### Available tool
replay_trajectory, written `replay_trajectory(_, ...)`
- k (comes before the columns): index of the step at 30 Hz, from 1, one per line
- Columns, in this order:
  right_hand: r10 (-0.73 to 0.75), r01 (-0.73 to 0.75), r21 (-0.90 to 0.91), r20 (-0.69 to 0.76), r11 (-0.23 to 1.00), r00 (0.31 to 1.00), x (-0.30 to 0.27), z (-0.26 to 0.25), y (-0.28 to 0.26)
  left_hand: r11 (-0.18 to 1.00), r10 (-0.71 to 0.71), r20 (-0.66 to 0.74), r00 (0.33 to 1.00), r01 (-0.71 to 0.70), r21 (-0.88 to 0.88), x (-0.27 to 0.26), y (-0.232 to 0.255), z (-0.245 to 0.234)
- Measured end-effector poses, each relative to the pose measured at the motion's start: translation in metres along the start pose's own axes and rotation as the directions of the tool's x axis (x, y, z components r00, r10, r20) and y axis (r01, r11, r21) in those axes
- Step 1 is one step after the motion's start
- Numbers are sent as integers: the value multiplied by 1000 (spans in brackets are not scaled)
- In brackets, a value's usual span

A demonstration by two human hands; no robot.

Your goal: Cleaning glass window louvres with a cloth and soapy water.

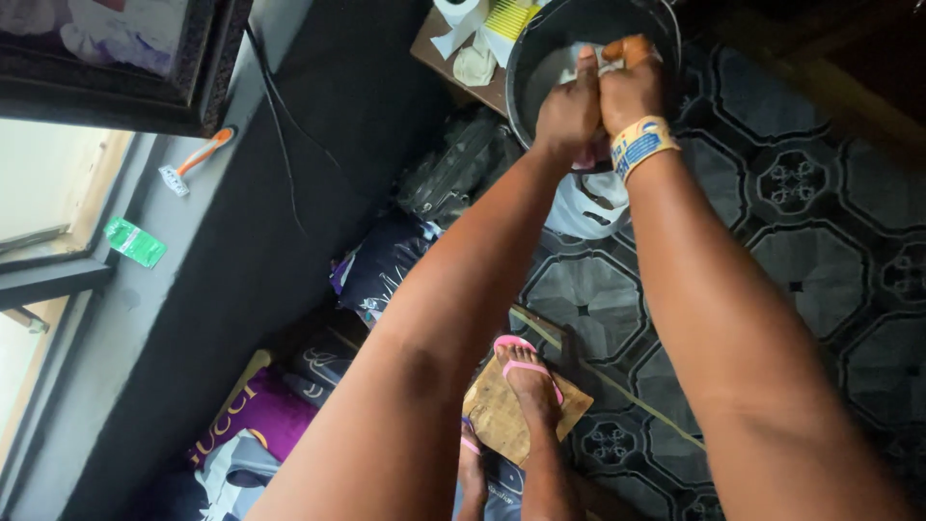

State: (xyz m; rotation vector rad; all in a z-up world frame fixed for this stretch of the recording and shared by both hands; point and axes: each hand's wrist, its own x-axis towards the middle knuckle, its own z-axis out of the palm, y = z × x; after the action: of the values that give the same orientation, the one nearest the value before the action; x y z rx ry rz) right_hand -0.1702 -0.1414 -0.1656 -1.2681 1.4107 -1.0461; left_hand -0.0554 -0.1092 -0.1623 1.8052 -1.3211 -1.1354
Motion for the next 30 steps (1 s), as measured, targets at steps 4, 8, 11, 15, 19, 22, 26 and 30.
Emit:
replay_trajectory(4,-279,273,-88,-68,958,958,-20,11,-37,973,196,-53,979,-201,-111,58,-92,63)
replay_trajectory(8,-436,431,-104,-28,896,900,-35,8,-58,733,-307,305,901,428,-528,3,30,-35)
replay_trajectory(11,-481,481,16,5,877,877,-48,12,-68,493,-99,233,967,251,-833,64,-51,15)
replay_trajectory(15,-263,266,-82,45,960,964,-72,18,-94,845,104,209,972,24,-535,49,-37,-3)
replay_trajectory(19,-296,264,-368,-33,892,955,-49,17,-32,968,-141,12,990,141,-209,14,17,-25)
replay_trajectory(22,13,-44,-240,-133,970,991,-22,11,-7,941,-328,17,945,328,-84,11,14,-14)
replay_trajectory(26,479,-474,136,-7,870,878,22,-2,44,942,-157,34,987,160,-297,-9,33,-14)
replay_trajectory(30,237,-142,-355,239,924,942,64,-14,130,982,76,-62,995,-86,-165,-6,12,-9)
